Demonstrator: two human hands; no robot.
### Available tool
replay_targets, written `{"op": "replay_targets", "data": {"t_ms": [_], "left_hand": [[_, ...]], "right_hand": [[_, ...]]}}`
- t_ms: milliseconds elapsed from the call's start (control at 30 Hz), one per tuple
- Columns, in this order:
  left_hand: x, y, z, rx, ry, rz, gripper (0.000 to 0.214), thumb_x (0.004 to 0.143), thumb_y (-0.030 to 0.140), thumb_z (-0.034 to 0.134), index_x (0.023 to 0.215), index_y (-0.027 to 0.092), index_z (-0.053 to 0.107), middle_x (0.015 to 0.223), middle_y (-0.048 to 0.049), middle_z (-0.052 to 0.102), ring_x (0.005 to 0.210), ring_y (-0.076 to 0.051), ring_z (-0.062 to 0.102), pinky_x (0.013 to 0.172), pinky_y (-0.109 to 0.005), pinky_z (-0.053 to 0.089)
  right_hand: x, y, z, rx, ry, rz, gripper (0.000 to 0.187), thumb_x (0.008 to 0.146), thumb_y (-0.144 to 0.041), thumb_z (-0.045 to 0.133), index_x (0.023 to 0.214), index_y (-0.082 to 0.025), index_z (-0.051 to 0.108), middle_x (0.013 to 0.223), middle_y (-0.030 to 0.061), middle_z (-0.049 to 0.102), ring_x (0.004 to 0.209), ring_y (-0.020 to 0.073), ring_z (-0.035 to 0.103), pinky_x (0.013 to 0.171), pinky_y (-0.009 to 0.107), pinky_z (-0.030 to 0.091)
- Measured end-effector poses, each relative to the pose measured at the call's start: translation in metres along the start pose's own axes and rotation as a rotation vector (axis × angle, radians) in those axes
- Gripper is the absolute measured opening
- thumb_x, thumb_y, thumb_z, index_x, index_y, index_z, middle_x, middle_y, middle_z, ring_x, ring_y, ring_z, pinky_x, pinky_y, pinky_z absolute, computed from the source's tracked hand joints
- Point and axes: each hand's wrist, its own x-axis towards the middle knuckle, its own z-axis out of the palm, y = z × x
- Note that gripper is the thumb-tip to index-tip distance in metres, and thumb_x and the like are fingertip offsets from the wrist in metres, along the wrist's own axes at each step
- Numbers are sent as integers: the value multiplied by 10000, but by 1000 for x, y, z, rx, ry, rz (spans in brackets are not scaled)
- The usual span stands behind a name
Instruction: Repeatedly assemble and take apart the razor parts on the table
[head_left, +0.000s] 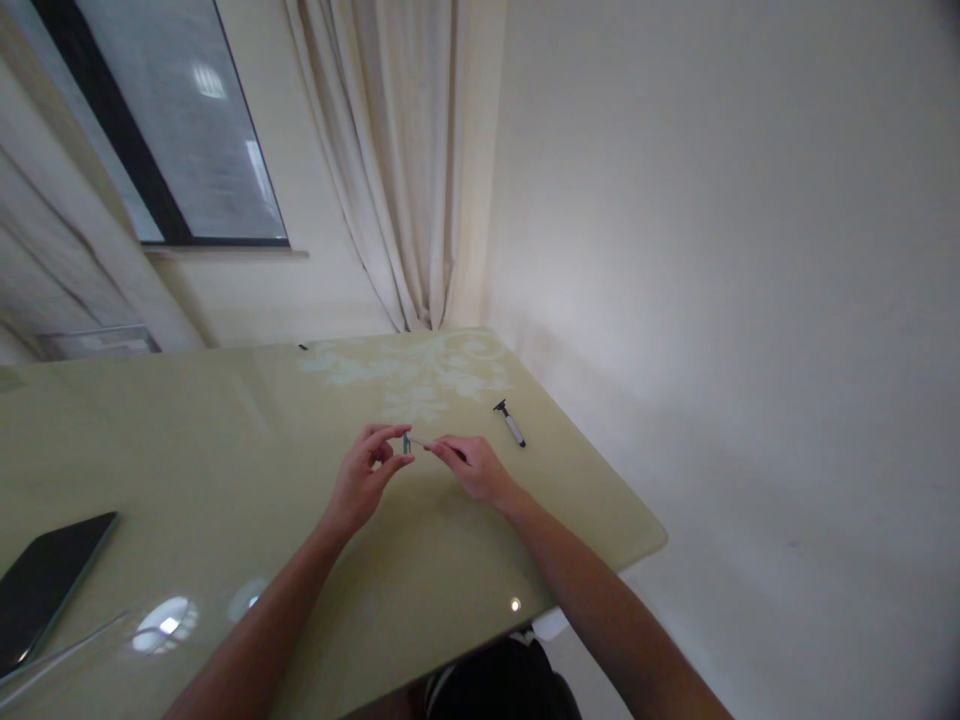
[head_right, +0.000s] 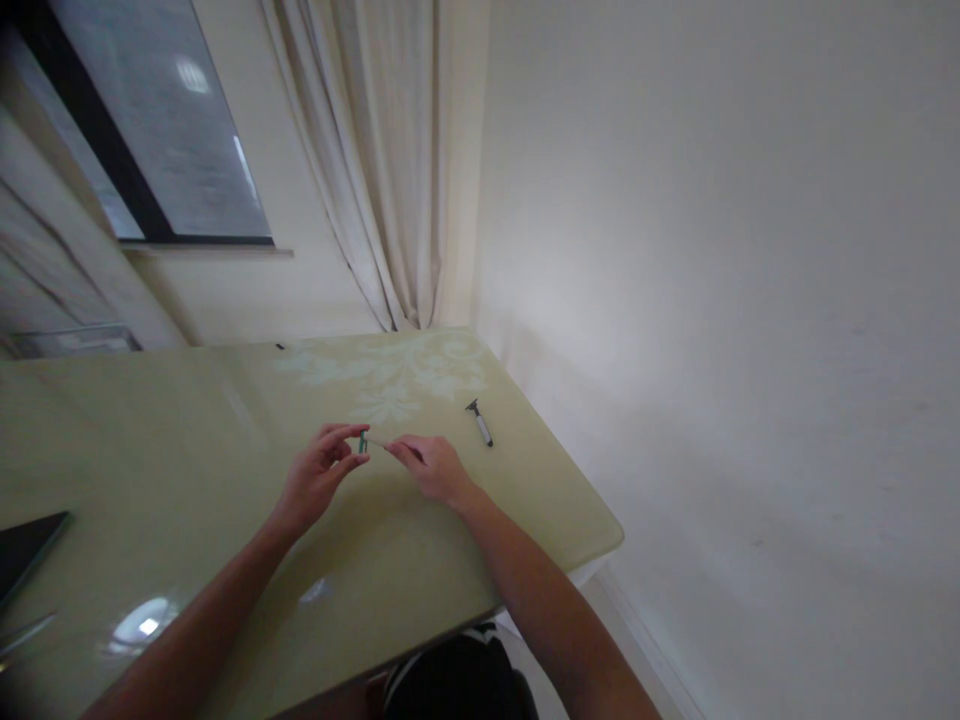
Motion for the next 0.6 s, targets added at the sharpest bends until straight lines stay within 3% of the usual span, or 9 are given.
{"op": "replay_targets", "data": {"t_ms": [133,267,433,600], "left_hand": [[0,1,0,10,-9,2,342,862,336,744,1196,261,729,973,-1,560,665,-102,509,649,-256,462],[-1,1,1,17,-4,5,354,861,340,744,1207,267,722,991,-5,568,679,-106,518,678,-266,478],[-1,1,1,9,-5,1,351,859,322,748,1206,273,724,995,-1,564,695,-110,514,685,-265,469],[-1,2,1,0,-3,3,348,847,317,753,1190,269,733,985,-1,566,694,-113,519,677,-266,465]], "right_hand": [[0,1,-2,-7,55,31,557,1061,-576,416,1066,-156,782,779,32,682,687,149,547,651,249,346],[-1,-1,-1,17,-17,-5,549,1052,-583,433,1047,-162,786,745,23,663,656,145,523,633,246,341],[-2,-3,-1,1,27,17,545,1055,-574,437,1049,-157,789,737,19,658,651,140,526,633,245,332],[-2,-5,0,62,-37,-24,560,1042,-592,450,994,-152,794,741,15,653,659,138,519,627,242,334]]}}
